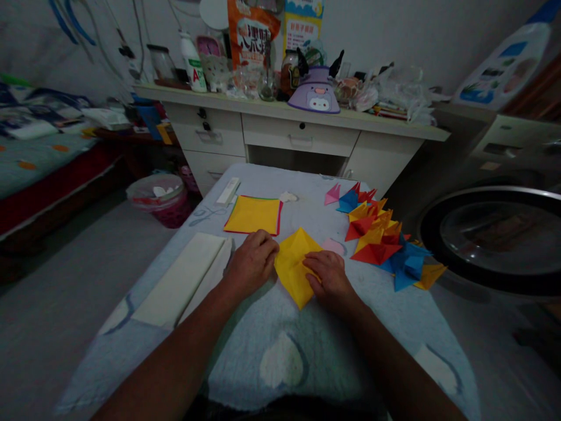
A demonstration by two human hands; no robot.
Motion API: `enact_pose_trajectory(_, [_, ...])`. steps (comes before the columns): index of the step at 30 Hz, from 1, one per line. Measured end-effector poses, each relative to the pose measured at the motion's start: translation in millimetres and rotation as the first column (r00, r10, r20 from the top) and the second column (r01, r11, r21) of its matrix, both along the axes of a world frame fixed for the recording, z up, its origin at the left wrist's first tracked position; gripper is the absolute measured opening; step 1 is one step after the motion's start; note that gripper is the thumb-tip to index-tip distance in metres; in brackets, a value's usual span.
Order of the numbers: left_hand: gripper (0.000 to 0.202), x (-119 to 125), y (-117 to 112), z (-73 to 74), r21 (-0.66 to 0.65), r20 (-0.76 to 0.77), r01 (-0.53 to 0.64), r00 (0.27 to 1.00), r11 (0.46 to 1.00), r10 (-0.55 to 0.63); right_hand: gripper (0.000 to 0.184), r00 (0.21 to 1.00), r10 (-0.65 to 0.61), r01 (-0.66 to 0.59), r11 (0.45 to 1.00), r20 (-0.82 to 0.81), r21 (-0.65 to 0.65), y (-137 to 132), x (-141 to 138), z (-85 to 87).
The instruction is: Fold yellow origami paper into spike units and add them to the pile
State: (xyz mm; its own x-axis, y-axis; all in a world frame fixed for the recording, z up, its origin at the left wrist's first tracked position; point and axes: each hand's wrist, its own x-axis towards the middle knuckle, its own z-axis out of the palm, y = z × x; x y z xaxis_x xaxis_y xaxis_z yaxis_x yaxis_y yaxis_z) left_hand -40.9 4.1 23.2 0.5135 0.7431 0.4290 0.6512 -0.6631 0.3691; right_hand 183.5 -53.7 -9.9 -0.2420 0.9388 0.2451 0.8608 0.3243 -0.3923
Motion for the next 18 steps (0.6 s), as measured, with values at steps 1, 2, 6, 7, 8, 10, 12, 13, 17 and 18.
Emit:
enact_pose_trajectory(1, [0.011,0.3,-0.4,0.9,0.011,0.010,0.008,1.000,1.000,-0.008,0.033,0.999,-0.043,0.043,0.999,-0.010,0.018,0.7,3.0,0.0])
enact_pose_trajectory(2, [0.011,0.5,-0.7,1.6,0.015,0.020,0.017,1.000,1.000,-0.017,0.035,0.995,-0.101,0.101,0.994,-0.017,0.035,1.5,6.5,0.4])
enact_pose_trajectory(6, [0.013,0.4,-1.6,2.2,-0.016,0.057,0.046,0.997,0.999,-0.045,0.046,0.933,-0.360,0.360,0.933,-0.005,0.012,4.0,22.6,4.0])
enact_pose_trajectory(7, [0.013,0.5,-1.9,1.9,-0.029,0.067,0.052,0.996,0.998,-0.050,0.047,0.918,-0.397,0.397,0.918,0.001,-0.016,4.3,26.2,4.6])
enact_pose_trajectory(8, [0.013,0.7,-2.1,1.5,-0.043,0.078,0.057,0.995,0.997,-0.054,0.048,0.906,-0.422,0.422,0.906,0.004,-0.043,4.6,29.2,4.8])
enact_pose_trajectory(10, [0.013,1.2,-2.4,0.9,-0.069,0.100,0.064,0.993,0.996,-0.057,0.046,0.900,-0.437,0.435,0.896,-0.002,-0.088,4.8,33.3,4.4])
enact_pose_trajectory(12, [0.013,1.5,-2.7,0.6,-0.093,0.109,0.068,0.992,0.993,-0.058,0.045,0.902,-0.431,0.426,0.898,-0.025,-0.113,5.2,34.7,3.8])
enact_pose_trajectory(13, [0.012,1.4,-2.8,0.5,-0.107,0.110,0.071,0.992,0.992,-0.059,0.044,0.905,-0.424,0.417,0.901,-0.041,-0.123,5.4,34.6,3.8])
enact_pose_trajectory(17, [0.017,-0.2,-2.3,-0.6,-0.169,0.115,0.122,0.988,0.978,-0.104,0.043,0.908,-0.398,0.372,0.910,-0.134,-0.184,6.5,32.4,6.1])
enact_pose_trajectory(18, [0.020,-0.6,-2.0,-1.7,-0.184,0.116,0.138,0.986,0.973,-0.118,0.041,0.905,-0.389,0.355,0.913,-0.170,-0.199,6.6,32.1,6.8])
